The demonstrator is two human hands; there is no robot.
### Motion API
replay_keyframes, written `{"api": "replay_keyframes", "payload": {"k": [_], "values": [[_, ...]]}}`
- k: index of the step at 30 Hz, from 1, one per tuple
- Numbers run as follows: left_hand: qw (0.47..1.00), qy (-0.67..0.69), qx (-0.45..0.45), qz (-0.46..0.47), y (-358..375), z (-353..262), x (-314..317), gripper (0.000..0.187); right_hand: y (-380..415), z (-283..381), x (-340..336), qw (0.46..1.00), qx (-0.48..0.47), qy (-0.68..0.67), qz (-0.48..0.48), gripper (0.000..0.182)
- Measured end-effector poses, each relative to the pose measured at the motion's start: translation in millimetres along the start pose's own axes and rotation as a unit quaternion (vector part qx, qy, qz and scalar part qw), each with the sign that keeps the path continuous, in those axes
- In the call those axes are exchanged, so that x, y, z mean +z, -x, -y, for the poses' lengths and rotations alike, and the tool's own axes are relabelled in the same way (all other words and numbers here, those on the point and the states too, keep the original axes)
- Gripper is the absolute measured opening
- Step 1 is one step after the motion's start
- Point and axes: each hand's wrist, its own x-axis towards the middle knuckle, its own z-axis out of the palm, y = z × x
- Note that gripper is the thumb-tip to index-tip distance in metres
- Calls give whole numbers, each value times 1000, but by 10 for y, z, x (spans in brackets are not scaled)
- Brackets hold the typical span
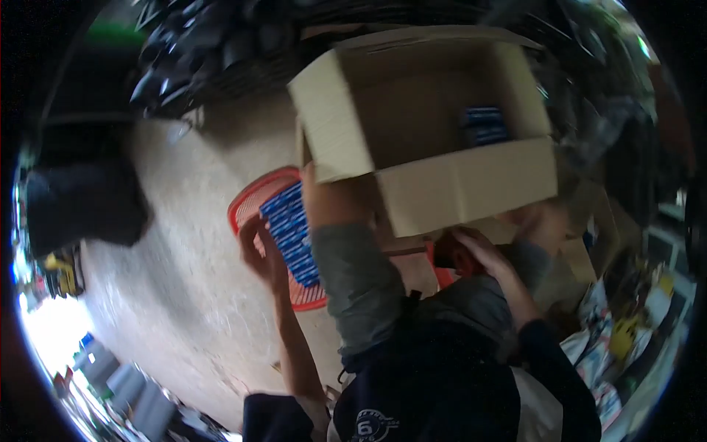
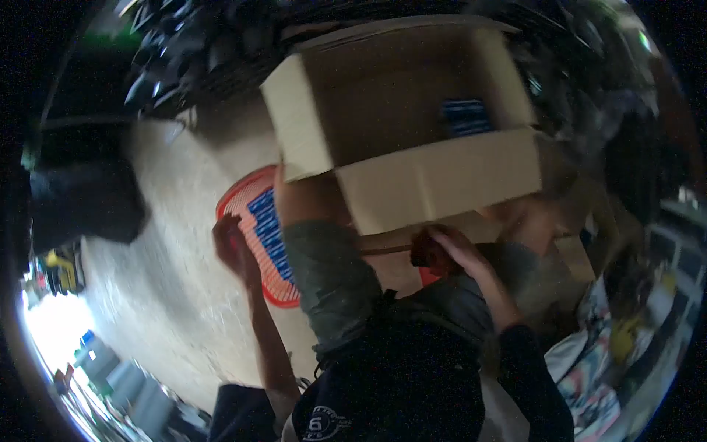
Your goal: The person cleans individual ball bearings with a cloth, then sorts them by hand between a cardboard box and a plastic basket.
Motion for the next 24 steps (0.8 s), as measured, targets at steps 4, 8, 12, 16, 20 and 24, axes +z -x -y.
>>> {"api": "replay_keyframes", "payload": {"k": [4,8,12,16,20,24], "values": [[933,-22,223,280,216,-1720,800,23,-603,-298,-115,925,-151,349,-23,43],[814,-76,319,480,-36,-2199,2443,37,-436,-193,89,856,-165,485,-72,37],[664,-289,413,552,-193,-1676,3588,59,-396,-192,125,863,-198,464,-24,35],[614,-284,257,690,-364,-1303,4214,65,-335,-143,128,868,-237,430,-66,34],[672,-302,177,652,-224,-1257,4205,61,-400,-274,133,862,-282,399,-137,35],[720,-339,230,560,-268,-1694,3932,59,-195,-90,46,865,-248,402,-168,35]]}}
